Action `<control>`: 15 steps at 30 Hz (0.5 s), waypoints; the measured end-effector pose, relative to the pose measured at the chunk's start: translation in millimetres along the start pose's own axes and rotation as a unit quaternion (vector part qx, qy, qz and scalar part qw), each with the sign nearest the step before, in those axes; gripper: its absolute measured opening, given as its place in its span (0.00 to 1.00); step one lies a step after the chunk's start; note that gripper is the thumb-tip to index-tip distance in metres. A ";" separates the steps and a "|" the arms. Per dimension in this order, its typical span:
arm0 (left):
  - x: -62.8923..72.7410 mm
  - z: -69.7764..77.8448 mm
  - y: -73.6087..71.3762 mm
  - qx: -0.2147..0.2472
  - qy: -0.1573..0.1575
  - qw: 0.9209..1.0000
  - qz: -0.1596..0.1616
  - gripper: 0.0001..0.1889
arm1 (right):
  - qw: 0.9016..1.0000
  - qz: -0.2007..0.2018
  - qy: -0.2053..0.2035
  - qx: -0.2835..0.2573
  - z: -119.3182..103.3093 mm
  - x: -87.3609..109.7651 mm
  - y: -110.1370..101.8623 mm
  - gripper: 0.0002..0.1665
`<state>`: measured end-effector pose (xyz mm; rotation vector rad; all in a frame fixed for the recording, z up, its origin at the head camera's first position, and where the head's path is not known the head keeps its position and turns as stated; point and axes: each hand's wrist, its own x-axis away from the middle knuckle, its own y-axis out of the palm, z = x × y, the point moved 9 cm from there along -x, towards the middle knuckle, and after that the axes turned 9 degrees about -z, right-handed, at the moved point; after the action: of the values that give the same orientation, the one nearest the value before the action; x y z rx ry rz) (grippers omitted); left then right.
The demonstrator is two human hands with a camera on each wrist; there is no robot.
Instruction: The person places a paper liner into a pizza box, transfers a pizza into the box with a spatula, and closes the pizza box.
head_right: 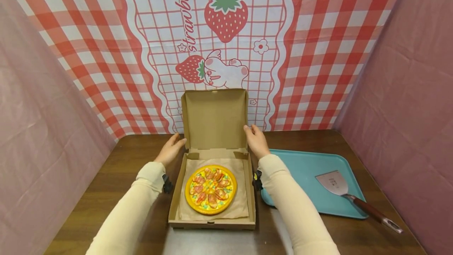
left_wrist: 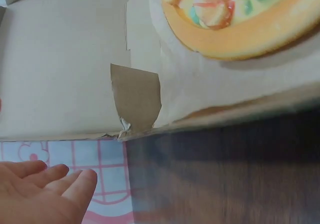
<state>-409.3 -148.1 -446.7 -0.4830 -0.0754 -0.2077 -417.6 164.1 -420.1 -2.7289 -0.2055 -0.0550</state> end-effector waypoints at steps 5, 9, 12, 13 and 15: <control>-8.2 -0.1 9.3 0.028 -0.018 0.999 -0.019 0.40 | 1.000 0.001 0.017 0.013 7.2 -8.5 4.8 0.40; -10.6 -1.5 13.8 0.040 -0.031 0.998 -0.023 0.40 | 1.000 -0.002 0.019 0.020 10.5 -11.6 8.8 0.41; -12.1 -2.4 16.2 0.047 -0.036 0.998 -0.022 0.39 | 1.000 -0.001 0.021 0.015 12.4 -12.0 10.7 0.42; -12.5 -2.4 16.6 0.047 -0.037 0.998 -0.021 0.39 | 1.000 0.000 0.023 0.012 13.0 -11.8 11.2 0.42; -13.7 -2.4 17.3 0.051 -0.035 0.998 -0.017 0.38 | 1.000 -0.001 0.024 -0.001 14.2 -11.5 12.1 0.42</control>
<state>-418.8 -131.8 -458.3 -0.3870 -0.1614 -0.2194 -427.0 157.2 -438.7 -2.7264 -0.1936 -0.1216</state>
